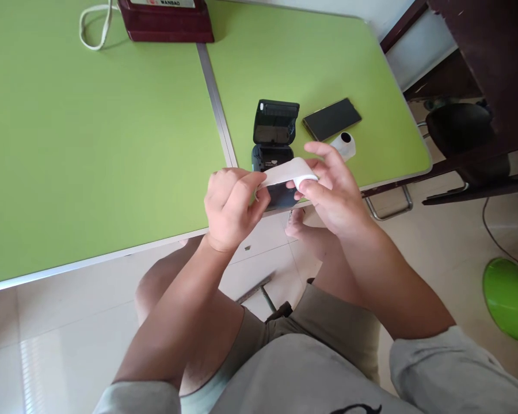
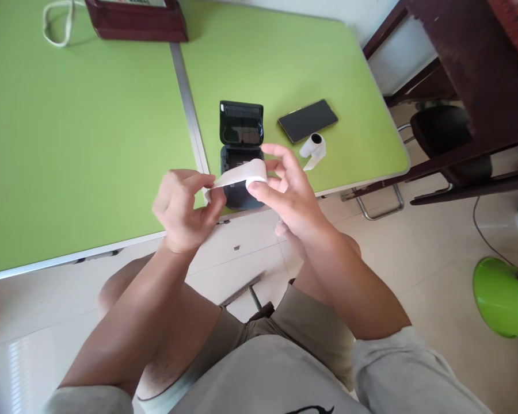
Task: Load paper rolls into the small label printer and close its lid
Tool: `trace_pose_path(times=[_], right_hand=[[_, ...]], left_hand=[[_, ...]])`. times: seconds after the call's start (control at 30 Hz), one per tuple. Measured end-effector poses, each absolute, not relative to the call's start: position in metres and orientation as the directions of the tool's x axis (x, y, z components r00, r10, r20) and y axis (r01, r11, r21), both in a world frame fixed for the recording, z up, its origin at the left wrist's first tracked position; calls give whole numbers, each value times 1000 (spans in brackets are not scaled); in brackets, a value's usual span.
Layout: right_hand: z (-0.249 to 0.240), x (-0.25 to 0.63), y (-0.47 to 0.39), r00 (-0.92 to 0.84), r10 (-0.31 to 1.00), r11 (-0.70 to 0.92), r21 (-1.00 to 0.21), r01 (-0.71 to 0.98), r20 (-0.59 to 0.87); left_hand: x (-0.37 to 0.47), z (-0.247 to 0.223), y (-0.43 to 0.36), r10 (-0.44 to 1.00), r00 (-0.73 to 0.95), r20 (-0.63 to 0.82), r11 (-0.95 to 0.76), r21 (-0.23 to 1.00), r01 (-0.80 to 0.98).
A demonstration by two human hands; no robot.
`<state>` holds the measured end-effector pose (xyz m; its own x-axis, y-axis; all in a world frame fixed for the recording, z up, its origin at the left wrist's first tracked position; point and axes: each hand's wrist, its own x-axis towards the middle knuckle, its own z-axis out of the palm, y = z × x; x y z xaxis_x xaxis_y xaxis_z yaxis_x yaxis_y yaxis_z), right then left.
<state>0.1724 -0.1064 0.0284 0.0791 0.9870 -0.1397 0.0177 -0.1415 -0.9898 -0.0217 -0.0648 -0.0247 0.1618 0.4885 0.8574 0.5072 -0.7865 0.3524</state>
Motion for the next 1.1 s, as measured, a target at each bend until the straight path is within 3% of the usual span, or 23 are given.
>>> trace_pose_path(times=[0.2, 0.3, 0.57, 0.63, 0.73, 0.9, 1.1], right_hand=[[27, 173, -101, 203, 976, -66, -993, -95, -84], [31, 165, -100, 170, 982, -56, -986, -154, -82], [35, 163, -112, 6, 984, -173, -966, -190, -178], [35, 167, -115, -36, 983, -185, -965, -184, -181], [36, 168, -117, -48, 985, -172, -971, -168, -166], [39, 165, -112, -42, 986, -167, -978, -123, -163], [49, 170, -109, -196, 922, -307, -938, 161, -335]], left_hand=[[-26, -16, -68, 382, 263, 886, -884, 268, 383], [-23, -16, -77, 361, 305, 881, -910, 261, 321], [-23, -13, -79, 554, 248, 795, -824, 483, 295], [-23, -12, -75, 560, 319, 764, -827, 494, 267], [-20, -14, -71, 488, 439, 755, -868, 472, 153], [-16, -20, -71, 506, 370, 779, -862, 477, 174], [-19, -11, -73, 554, 382, 740, -824, 552, 126]])
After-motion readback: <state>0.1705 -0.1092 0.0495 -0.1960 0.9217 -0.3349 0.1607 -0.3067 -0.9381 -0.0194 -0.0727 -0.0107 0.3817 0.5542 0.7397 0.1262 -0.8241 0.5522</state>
